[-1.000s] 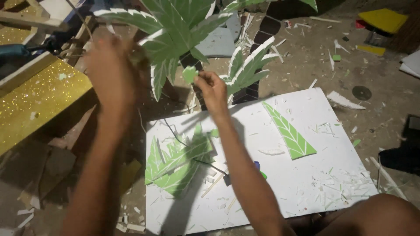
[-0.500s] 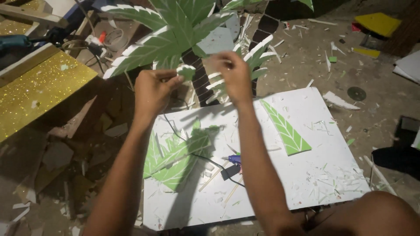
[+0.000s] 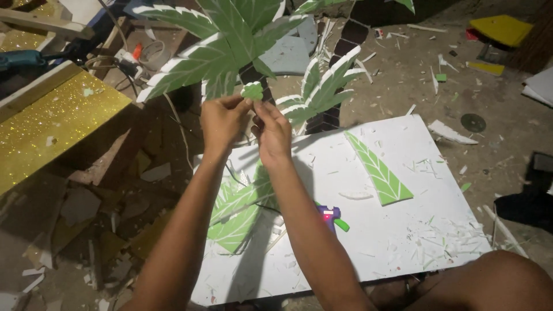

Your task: Assembling a decorative foam palm tree by applying hot glue to foam leaves and attaching them to a central trunk.

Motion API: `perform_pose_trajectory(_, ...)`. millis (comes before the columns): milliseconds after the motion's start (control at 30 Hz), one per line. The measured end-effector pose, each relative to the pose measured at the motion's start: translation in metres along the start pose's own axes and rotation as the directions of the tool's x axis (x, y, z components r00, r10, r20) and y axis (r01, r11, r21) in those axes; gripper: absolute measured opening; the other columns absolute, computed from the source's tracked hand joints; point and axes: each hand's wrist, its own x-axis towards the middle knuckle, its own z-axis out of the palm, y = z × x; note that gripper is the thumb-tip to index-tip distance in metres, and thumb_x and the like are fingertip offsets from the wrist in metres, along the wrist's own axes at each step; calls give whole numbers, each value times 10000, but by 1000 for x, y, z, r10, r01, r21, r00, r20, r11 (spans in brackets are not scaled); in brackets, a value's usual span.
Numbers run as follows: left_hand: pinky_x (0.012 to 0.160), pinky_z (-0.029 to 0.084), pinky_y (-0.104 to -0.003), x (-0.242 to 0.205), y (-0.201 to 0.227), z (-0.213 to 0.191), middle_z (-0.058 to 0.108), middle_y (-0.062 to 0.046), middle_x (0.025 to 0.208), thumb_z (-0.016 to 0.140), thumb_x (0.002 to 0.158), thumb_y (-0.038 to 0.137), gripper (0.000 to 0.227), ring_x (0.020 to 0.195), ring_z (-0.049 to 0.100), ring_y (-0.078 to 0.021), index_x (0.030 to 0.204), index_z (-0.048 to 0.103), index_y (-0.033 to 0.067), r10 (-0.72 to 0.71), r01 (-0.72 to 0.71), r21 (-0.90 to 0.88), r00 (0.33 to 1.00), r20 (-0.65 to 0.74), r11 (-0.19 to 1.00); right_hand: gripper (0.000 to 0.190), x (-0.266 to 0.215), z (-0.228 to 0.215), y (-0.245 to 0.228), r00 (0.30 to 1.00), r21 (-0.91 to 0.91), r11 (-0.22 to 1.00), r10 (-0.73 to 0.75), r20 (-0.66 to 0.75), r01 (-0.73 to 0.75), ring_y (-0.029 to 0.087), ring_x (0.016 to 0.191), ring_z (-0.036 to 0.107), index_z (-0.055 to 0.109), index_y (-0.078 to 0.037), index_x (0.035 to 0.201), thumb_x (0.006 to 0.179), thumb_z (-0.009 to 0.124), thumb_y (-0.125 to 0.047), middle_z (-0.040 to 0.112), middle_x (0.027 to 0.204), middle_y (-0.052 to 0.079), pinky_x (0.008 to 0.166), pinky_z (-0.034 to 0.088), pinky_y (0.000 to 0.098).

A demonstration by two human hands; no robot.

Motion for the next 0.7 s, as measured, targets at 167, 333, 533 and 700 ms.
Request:
perform_pose_trajectory(167,803,546,-435,-2,7,-4,758,-113,933,764,866,279,233,980,703,-350,1048,773,133,61,-64,78,997,36,995,210,2,6,-5,1000,41,999,1,8,-1,71,743,521,686,-142,987,854,785,-270,688,889,-30,636,418,198)
perform_pose_trajectory(333,844,538,-460,-12,16,-10,752,-148,980,716,909,283,298,1005,702,-361,1112,743,66,42,-48,75,996,74,996,201,12,6,-3,1000,18,1000,13,10,-13,69,765,521,690,-167,980,853,781,-293,674,894,-60,674,419,220)
perform_pose_trajectory(533,587,507,-497,14,24,-61,676,-210,744,780,883,150,130,694,649,-449,859,757,25,651,-523,517,754,-89,677,204,56,-14,5,997,-84,994,-69,-29,66,55,722,560,667,-95,1009,890,757,-235,630,813,-28,606,474,169)
perform_pose_trajectory(700,790,493,-477,59,42,-93,537,-186,1060,902,907,567,661,943,497,-322,1085,631,-10,621,-368,771,783,-45,520,157,70,-9,1,1000,0,1000,-11,11,11,109,615,540,695,27,1006,869,705,-47,636,801,62,513,459,208)
